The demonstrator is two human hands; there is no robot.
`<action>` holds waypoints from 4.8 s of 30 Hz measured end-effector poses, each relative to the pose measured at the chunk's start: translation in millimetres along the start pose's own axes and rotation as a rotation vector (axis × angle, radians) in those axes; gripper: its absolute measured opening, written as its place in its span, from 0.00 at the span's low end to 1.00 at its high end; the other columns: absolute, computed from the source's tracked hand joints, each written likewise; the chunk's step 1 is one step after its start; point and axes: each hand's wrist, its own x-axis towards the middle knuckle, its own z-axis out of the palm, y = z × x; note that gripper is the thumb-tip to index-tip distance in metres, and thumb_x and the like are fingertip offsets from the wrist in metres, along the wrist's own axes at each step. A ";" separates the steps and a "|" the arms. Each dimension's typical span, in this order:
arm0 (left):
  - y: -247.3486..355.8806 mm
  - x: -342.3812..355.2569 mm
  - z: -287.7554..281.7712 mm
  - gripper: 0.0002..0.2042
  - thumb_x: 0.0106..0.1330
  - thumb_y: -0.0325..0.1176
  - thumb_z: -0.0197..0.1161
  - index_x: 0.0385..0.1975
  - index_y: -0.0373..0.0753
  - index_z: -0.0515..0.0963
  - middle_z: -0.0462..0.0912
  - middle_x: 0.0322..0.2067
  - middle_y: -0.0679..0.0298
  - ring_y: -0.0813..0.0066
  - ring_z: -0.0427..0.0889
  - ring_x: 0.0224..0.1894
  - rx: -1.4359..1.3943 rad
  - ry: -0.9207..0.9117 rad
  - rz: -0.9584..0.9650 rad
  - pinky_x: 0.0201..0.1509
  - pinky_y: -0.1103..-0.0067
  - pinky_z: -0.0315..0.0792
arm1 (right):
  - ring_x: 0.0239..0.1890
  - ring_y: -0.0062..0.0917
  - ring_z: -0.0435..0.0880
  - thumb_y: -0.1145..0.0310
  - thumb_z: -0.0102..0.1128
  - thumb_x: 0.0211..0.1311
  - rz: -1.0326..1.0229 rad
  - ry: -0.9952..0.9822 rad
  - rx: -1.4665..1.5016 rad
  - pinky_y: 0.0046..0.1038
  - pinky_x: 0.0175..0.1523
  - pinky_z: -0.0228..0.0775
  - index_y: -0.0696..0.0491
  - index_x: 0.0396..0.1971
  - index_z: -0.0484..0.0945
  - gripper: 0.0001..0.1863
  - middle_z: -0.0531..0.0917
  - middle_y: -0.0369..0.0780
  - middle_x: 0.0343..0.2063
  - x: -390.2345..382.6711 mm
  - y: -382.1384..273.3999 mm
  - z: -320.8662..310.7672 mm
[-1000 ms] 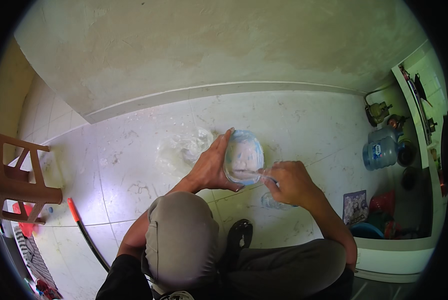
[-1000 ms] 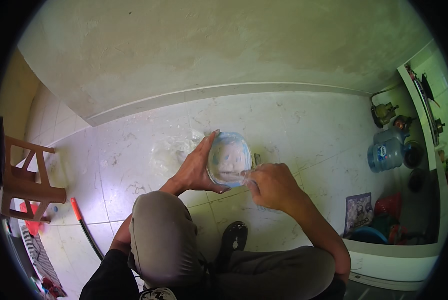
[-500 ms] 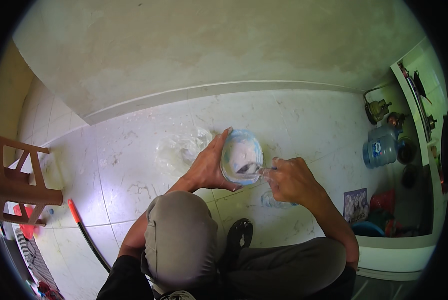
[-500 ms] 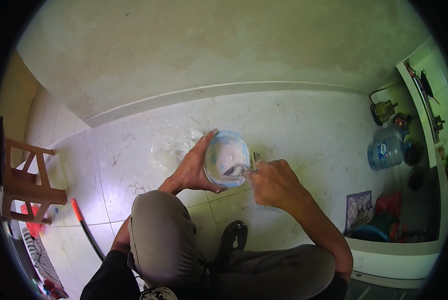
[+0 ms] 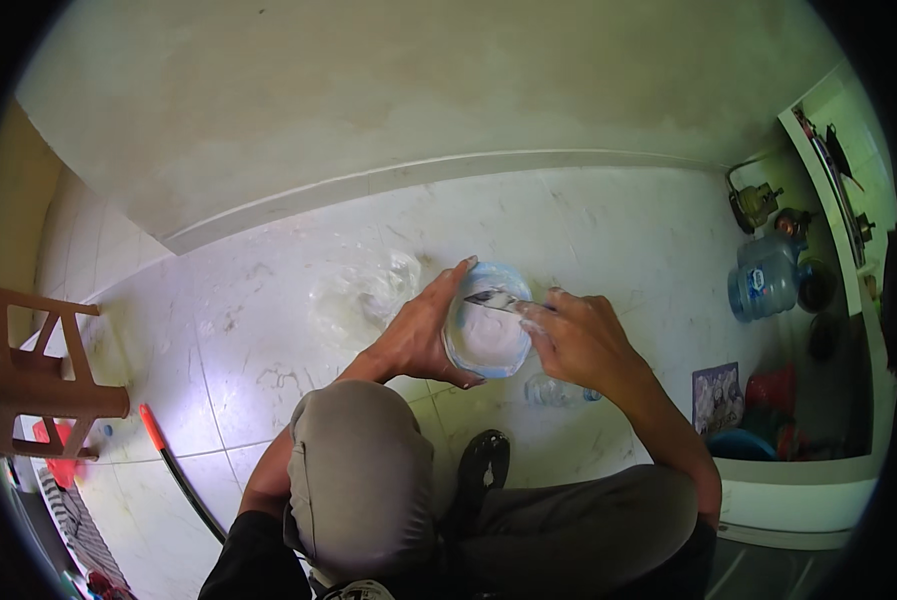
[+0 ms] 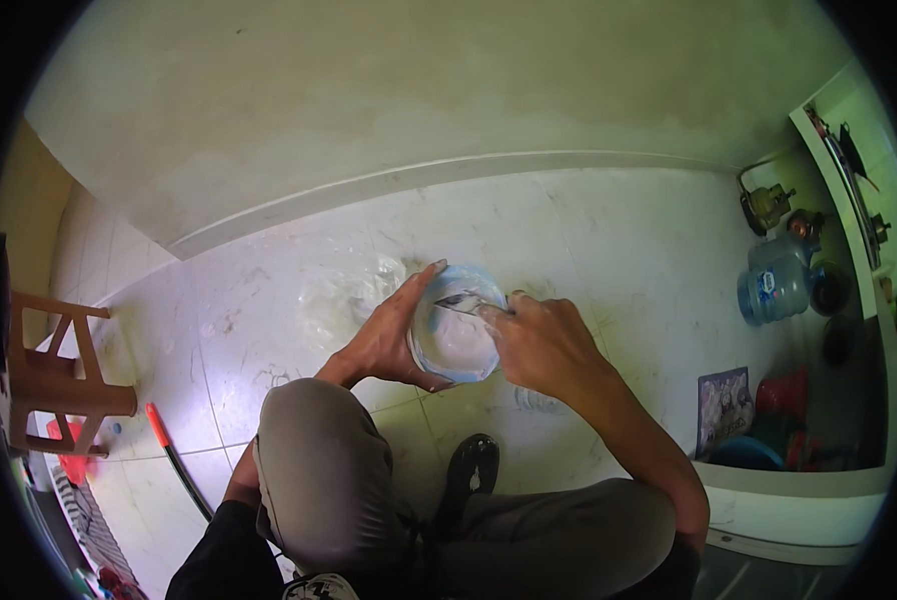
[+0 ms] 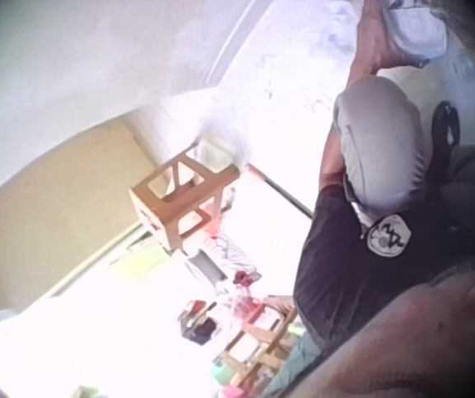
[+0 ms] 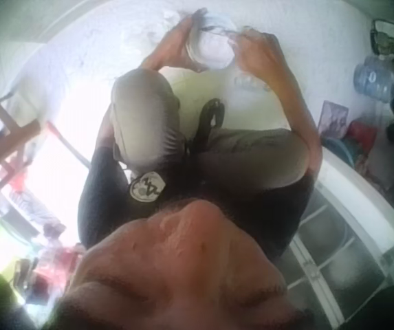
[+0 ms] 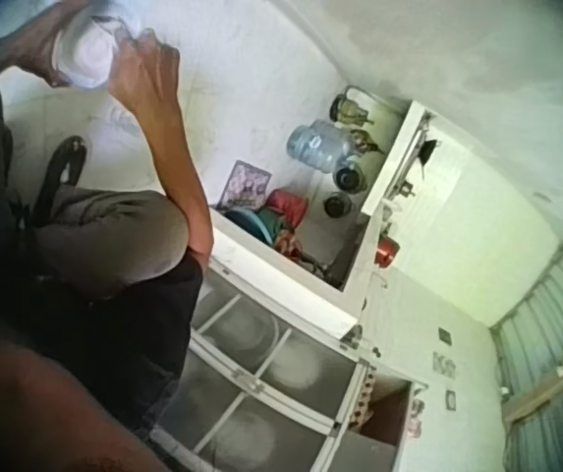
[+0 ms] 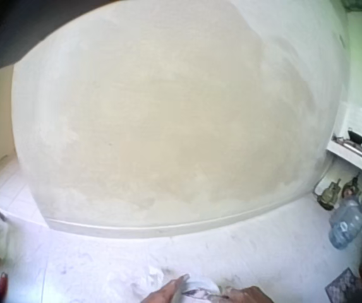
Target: Mix wall putty and apply it to a wall surface using a spatula and trowel.
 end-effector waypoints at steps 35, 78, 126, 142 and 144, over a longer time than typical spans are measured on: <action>-20.3 -8.5 -20.5 0.71 0.27 0.45 0.91 0.78 0.30 0.54 0.72 0.69 0.48 0.53 0.70 0.74 -0.204 0.068 0.076 0.82 0.63 0.61 | 0.29 0.30 0.87 0.79 0.74 0.50 -0.010 0.012 0.303 0.29 0.34 0.78 0.49 0.38 0.92 0.14 0.89 0.37 0.33 -44.1 28.7 -42.3; -6.9 -6.6 -8.5 0.73 0.26 0.46 0.90 0.79 0.33 0.51 0.68 0.71 0.44 0.46 0.68 0.74 0.005 0.113 0.016 0.81 0.62 0.62 | 0.34 0.26 0.91 0.74 0.71 0.64 0.106 -0.030 0.880 0.30 0.42 0.79 0.60 0.47 0.88 0.12 0.90 0.50 0.31 -23.9 13.6 20.9; 7.5 -16.7 -18.9 0.71 0.27 0.43 0.89 0.79 0.36 0.53 0.75 0.66 0.52 0.61 0.76 0.68 -0.216 0.024 0.153 0.76 0.67 0.67 | 0.37 0.38 0.92 0.77 0.66 0.67 0.165 0.196 0.626 0.31 0.46 0.81 0.66 0.46 0.85 0.11 0.90 0.53 0.38 -4.9 15.4 -3.2; 2.7 -18.9 -21.6 0.72 0.23 0.41 0.90 0.78 0.39 0.55 0.75 0.66 0.57 0.63 0.75 0.69 -0.324 -0.035 0.159 0.76 0.67 0.66 | 0.25 0.33 0.84 0.71 0.74 0.57 -0.053 0.184 0.407 0.31 0.33 0.78 0.48 0.45 0.91 0.14 0.89 0.40 0.31 -16.6 20.8 -21.3; 3.1 -18.7 -22.6 0.71 0.23 0.40 0.90 0.78 0.39 0.55 0.75 0.66 0.58 0.63 0.75 0.69 -0.359 -0.068 0.160 0.76 0.66 0.66 | 0.26 0.35 0.85 0.71 0.74 0.57 -0.043 0.188 0.431 0.31 0.34 0.79 0.50 0.45 0.91 0.14 0.89 0.41 0.31 -17.5 25.9 -18.5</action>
